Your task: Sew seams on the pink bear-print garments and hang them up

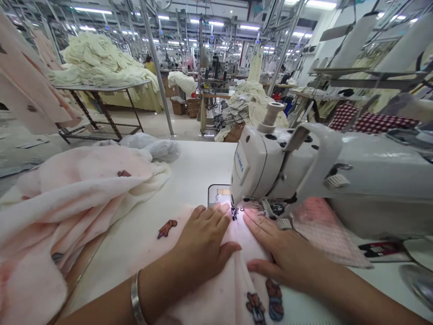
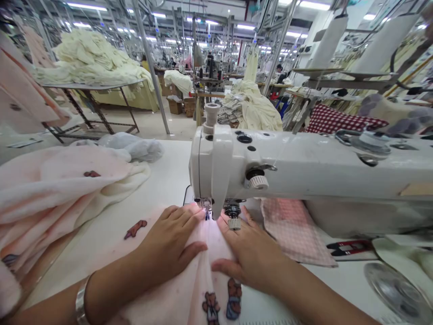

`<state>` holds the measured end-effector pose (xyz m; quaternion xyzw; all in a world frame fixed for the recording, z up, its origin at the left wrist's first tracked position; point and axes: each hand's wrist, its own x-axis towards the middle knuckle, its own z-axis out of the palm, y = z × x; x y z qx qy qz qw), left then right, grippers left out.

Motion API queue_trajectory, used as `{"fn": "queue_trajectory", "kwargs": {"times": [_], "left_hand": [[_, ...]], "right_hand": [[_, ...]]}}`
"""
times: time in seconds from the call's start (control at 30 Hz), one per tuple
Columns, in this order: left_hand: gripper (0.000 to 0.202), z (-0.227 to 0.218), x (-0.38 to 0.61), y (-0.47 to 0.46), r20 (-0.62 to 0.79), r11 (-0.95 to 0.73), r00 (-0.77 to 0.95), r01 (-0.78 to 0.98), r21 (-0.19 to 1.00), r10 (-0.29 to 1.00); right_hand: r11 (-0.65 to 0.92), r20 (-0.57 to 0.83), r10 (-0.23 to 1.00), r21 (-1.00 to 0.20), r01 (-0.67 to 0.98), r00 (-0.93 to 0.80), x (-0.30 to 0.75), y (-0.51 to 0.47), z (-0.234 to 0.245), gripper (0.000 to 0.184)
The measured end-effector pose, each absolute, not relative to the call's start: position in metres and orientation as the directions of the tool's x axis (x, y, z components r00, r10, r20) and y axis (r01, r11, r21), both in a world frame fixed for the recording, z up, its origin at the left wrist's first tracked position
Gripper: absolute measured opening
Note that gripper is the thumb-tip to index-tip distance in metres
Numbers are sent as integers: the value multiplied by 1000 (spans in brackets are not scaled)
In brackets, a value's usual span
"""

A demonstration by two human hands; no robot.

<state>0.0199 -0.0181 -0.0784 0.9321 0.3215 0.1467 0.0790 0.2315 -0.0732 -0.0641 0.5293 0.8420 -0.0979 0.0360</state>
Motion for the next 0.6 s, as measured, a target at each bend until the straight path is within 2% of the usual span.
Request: {"fn": "queue_trajectory", "kwargs": {"times": [0.17, 0.3, 0.5, 0.6], "left_hand": [[48, -83, 25, -6, 243, -757, 717, 604, 249, 653], [52, -82, 26, -2, 220, -737, 706, 615, 279, 673], [61, -86, 24, -4, 222, -719, 690, 611, 331, 688], [62, -84, 24, -5, 228, -719, 690, 599, 352, 687]], "right_hand": [[378, -233, 896, -48, 924, -379, 238, -63, -65, 73], [377, -221, 898, -54, 925, -379, 243, -57, -72, 71], [349, -154, 921, -88, 933, -359, 255, -58, -82, 67], [298, -69, 949, -142, 944, -309, 261, -57, -95, 63]]}}
